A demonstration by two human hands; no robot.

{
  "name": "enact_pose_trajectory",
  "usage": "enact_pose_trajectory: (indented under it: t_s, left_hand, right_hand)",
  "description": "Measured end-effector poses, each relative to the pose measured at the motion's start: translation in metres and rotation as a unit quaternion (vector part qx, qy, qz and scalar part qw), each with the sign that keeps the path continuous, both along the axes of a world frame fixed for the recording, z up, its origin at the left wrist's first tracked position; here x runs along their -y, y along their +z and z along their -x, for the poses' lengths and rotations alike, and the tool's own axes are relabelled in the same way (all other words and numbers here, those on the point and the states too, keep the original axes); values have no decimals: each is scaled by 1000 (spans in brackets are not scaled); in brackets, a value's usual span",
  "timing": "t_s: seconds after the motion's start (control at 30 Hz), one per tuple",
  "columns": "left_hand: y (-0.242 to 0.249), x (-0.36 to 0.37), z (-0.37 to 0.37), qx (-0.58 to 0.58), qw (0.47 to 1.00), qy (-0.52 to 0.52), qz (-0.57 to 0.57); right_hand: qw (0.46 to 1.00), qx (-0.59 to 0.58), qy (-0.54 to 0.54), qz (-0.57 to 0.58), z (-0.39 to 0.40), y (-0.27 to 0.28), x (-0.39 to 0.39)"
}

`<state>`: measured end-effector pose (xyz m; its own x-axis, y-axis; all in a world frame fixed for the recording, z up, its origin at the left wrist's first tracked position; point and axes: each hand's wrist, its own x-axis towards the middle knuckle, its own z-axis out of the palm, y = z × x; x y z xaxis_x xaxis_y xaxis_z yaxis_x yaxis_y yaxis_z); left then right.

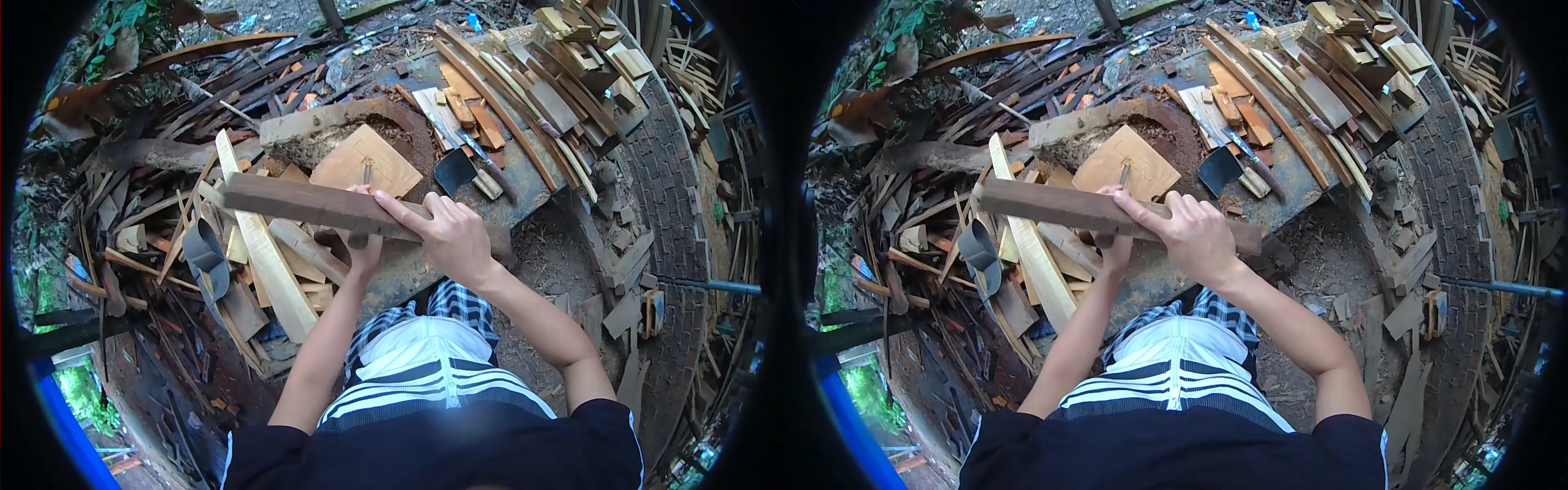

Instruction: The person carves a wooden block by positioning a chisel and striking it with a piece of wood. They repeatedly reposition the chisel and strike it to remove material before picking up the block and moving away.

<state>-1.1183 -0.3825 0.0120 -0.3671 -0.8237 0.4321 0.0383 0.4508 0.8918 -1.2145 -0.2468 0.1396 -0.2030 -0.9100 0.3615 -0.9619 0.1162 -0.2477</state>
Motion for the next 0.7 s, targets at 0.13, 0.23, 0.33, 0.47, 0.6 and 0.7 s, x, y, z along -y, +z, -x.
enact_pose_trajectory:
  t_s: [0.13,0.23,0.33,0.47,0.6,0.7]
  left_hand:
    - [-2,10,-10,33,998,31,-50]
    - [27,5,-14,49,996,70,-39]
    - [35,2,-33,81,996,21,-23]
    - [25,-9,-44,55,998,22,0]
    - [26,-14,-33,57,998,22,26]
    - [22,-2,-18,5,999,31,-41]
  right_hand:
    - [997,74,12,-14,-2,-12,-2]
    - [988,84,-48,-117,9,-21,1]
    - [960,252,-99,-71,16,-33,-9]
    - [933,300,-170,-102,35,-51,-25]
    - [902,376,-202,-71,40,-76,-35]
    - [899,379,-211,-61,42,-89,-29]
